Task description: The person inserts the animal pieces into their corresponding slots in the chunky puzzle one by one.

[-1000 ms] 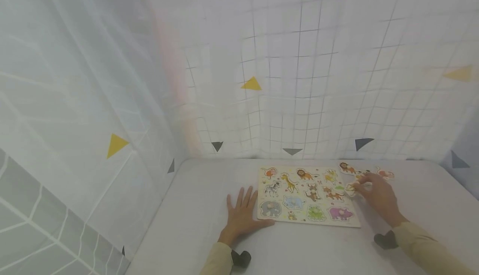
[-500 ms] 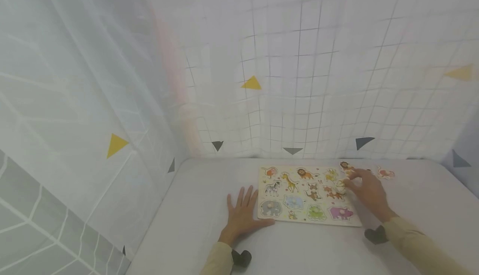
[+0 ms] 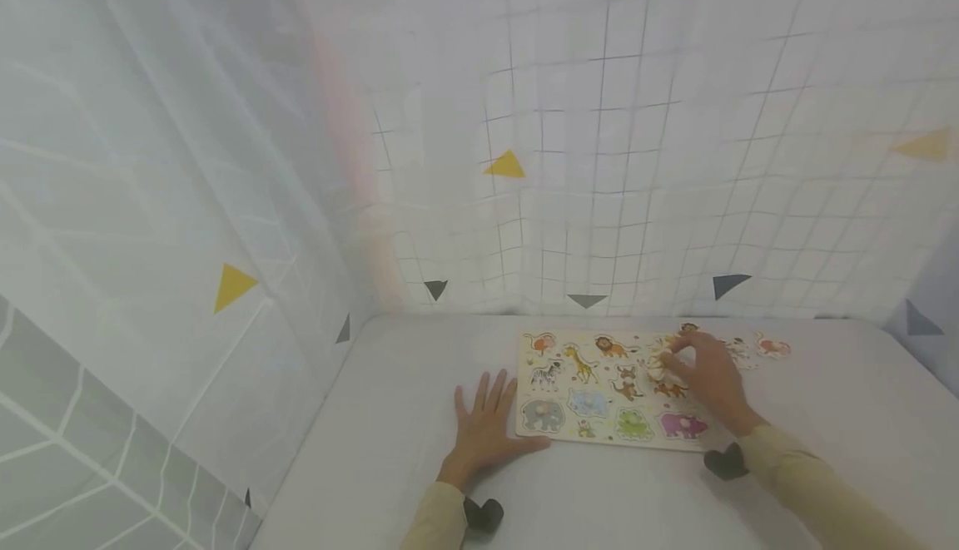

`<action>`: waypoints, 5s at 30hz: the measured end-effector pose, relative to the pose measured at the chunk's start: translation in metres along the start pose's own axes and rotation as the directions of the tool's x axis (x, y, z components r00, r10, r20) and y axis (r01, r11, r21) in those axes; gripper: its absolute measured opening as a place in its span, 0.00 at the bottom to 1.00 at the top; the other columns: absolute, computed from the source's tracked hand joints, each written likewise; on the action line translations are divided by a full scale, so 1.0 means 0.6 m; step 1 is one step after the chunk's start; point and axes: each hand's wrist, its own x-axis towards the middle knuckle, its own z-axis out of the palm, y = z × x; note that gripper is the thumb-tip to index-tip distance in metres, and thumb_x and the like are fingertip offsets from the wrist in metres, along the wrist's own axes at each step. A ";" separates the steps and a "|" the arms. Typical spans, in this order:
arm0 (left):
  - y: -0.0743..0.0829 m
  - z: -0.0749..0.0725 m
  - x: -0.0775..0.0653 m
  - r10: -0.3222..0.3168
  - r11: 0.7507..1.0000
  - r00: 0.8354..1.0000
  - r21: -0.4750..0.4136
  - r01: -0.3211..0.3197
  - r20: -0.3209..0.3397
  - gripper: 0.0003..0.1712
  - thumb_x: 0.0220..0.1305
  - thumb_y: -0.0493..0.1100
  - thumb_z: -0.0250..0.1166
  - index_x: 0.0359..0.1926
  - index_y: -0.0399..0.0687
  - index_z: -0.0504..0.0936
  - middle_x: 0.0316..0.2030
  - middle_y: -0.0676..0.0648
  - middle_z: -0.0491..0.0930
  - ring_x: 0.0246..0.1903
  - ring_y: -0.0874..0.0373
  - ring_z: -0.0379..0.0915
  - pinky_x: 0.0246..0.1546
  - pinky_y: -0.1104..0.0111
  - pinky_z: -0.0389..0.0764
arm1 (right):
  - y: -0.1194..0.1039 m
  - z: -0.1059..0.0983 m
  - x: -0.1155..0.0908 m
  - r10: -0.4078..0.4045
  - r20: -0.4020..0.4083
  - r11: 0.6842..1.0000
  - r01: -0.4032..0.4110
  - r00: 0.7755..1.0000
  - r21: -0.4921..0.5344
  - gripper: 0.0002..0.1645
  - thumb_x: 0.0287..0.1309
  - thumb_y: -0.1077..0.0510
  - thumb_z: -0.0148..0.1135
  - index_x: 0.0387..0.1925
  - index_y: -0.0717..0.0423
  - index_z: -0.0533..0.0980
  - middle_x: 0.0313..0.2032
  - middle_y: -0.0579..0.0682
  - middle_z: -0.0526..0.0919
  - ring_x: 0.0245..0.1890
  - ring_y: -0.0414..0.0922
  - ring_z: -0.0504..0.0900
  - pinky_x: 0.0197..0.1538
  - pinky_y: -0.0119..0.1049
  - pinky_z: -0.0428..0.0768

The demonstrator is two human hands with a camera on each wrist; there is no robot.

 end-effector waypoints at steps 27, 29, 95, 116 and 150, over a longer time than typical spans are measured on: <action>-0.004 0.001 0.006 -0.014 1.000 1.000 0.017 0.014 0.021 0.68 0.49 0.88 0.59 0.83 0.61 0.50 0.84 0.52 0.43 0.85 0.46 0.34 0.78 0.30 0.31 | -0.068 0.067 0.011 -0.031 0.082 0.997 0.025 0.996 0.067 0.11 0.66 0.56 0.66 0.43 0.60 0.80 0.65 0.68 0.76 0.69 0.68 0.70 0.69 0.67 0.70; -0.003 0.000 0.005 -0.017 1.000 0.999 0.025 0.016 0.029 0.69 0.49 0.88 0.58 0.83 0.61 0.49 0.85 0.53 0.42 0.85 0.46 0.33 0.78 0.30 0.30 | -0.072 0.069 0.010 -0.030 0.082 0.996 0.024 0.996 0.081 0.10 0.66 0.56 0.65 0.43 0.60 0.81 0.66 0.67 0.76 0.68 0.68 0.71 0.68 0.67 0.71; -0.001 -0.005 0.003 -0.001 1.000 1.000 0.011 0.001 0.001 0.68 0.49 0.87 0.59 0.82 0.58 0.51 0.84 0.50 0.45 0.84 0.44 0.36 0.78 0.30 0.32 | -0.131 0.123 0.032 -0.343 0.090 0.939 0.344 0.935 0.006 0.03 0.65 0.61 0.68 0.39 0.56 0.80 0.67 0.60 0.78 0.64 0.63 0.79 0.58 0.59 0.83; -0.005 0.004 0.004 -0.004 0.999 1.000 0.043 0.004 0.000 0.68 0.49 0.89 0.57 0.82 0.61 0.50 0.84 0.52 0.44 0.85 0.46 0.35 0.78 0.30 0.32 | -0.126 0.141 0.022 -0.261 0.184 0.965 0.250 0.948 0.082 0.13 0.68 0.58 0.65 0.51 0.56 0.82 0.52 0.57 0.88 0.55 0.59 0.85 0.56 0.58 0.84; 0.008 -0.015 -0.002 -0.014 1.000 1.000 0.026 0.013 0.015 0.67 0.50 0.86 0.60 0.82 0.58 0.51 0.84 0.51 0.45 0.84 0.45 0.36 0.78 0.30 0.33 | -0.116 0.156 0.017 -0.253 0.142 0.967 0.256 0.957 -0.007 0.14 0.68 0.56 0.66 0.51 0.58 0.83 0.52 0.59 0.85 0.61 0.62 0.78 0.67 0.62 0.77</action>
